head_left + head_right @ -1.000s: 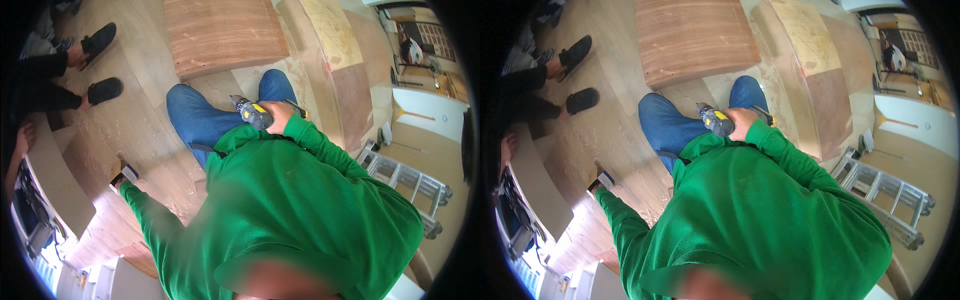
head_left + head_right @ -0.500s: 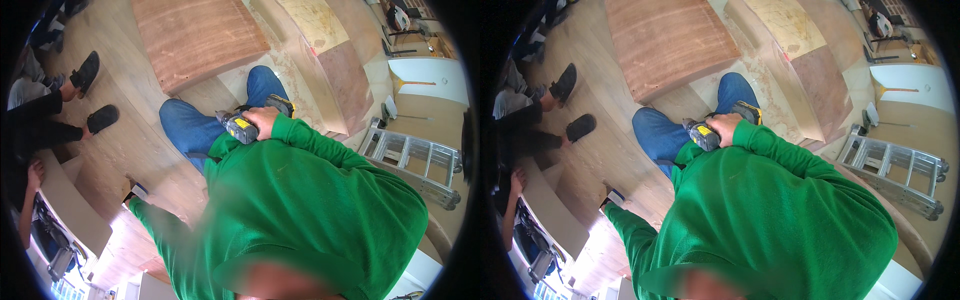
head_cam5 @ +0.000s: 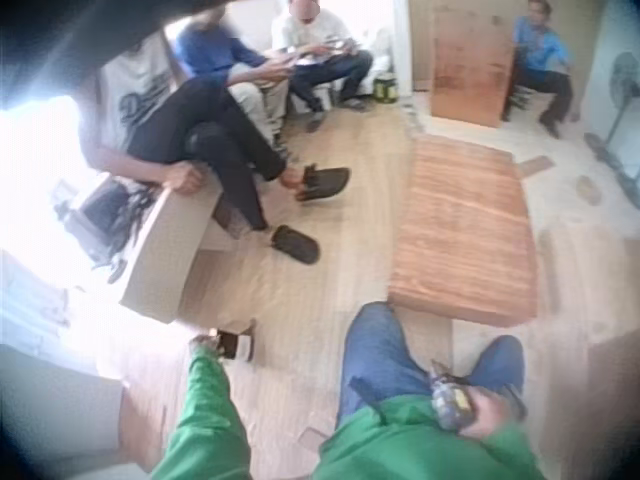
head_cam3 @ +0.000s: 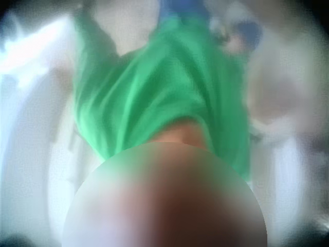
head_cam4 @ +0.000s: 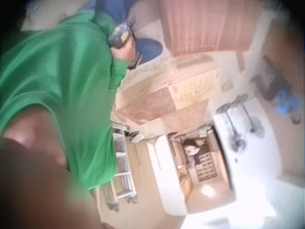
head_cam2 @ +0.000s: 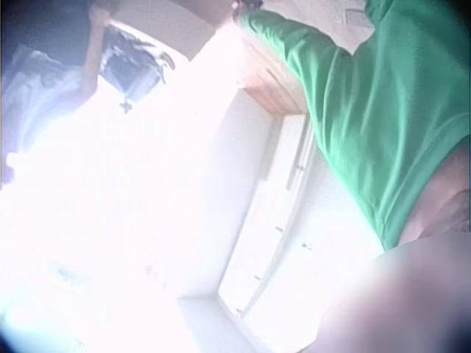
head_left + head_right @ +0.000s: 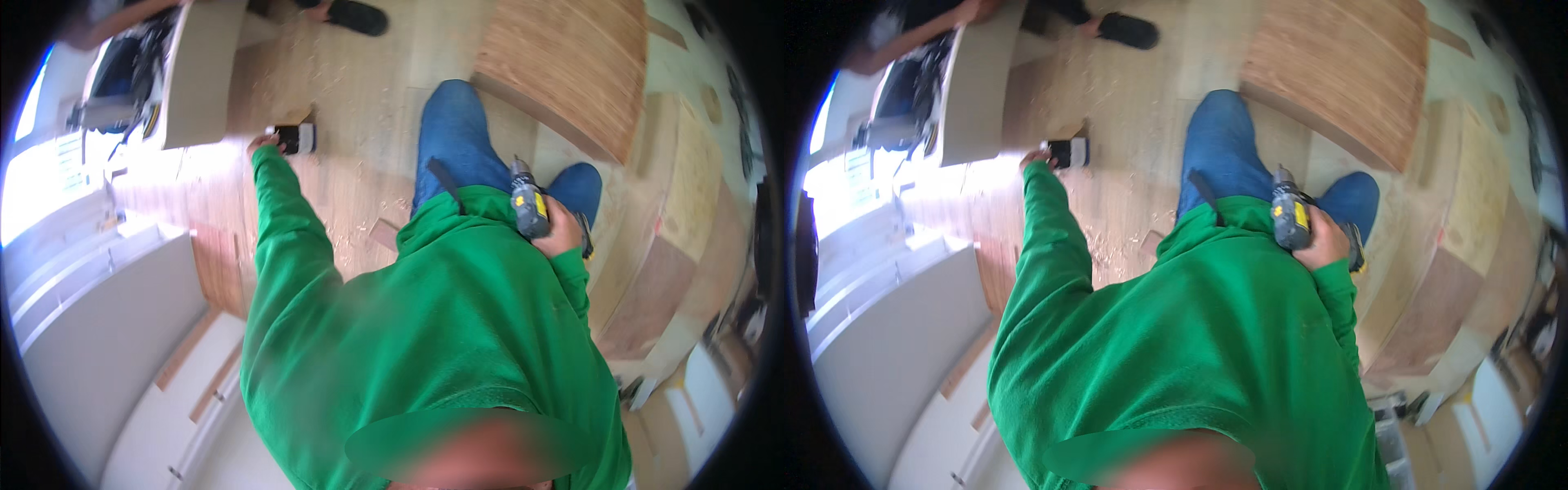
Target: The person kneels on the floor and uses a cordless drill to drive screws into a rectangular wooden board. They repeatedly pick up screws, position them, and drill them into the board while other people sit nearby.
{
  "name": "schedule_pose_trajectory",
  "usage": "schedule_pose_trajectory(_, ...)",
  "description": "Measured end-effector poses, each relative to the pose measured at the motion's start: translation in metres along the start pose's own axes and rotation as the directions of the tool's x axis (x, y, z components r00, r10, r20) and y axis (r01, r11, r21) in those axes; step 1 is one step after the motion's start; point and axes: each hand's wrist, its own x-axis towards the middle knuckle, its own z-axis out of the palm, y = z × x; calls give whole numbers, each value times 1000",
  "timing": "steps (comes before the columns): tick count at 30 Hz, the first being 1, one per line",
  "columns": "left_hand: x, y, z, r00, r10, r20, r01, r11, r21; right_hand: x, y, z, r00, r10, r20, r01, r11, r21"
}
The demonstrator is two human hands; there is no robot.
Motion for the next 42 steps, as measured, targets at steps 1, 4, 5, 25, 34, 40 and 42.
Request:
schedule_pose_trajectory(1, -4, 4, -3, 999, 19, 35, -23, 993, 113, 1, -1, 0, 1000, -3, 30, 4, 1000, -16)
schedule_pose_trajectory(4, 0, 12, 8, 996, -56, 72, 9, 850, 527, 1, -6, -1, 998, 18, 63, -11, 995, -100)
schedule_pose_trajectory(5, 4, 12, 18, 996, -44, 76, -36, 583, 812, 1, -8, -2, 998, 2, 67, 4, 996, -87)
schedule_pose_trajectory(25, 77, -63, 75, 916, 398, 57, -187, 296, 937, 14, -20, -17, 952, 192, 238, -143, 967, -209)
schedule_pose_trajectory(34, -3, -22, 80, 958, 233, -166, 36, 477, 878, 13, -24, -20, 954, 195, 227, -149, 968, -204)
schedule_pose_trajectory(40, -16, -7, 66, 940, 222, -261, 50, 665, 746, 1, -5, -19, 963, 189, 193, -154, 971, -183)
schedule_pose_trajectory(42, -13, -9, 53, 958, 139, -252, 34, 816, 577, -2, 1, -19, 979, 99, 179, -72, 986, -151)
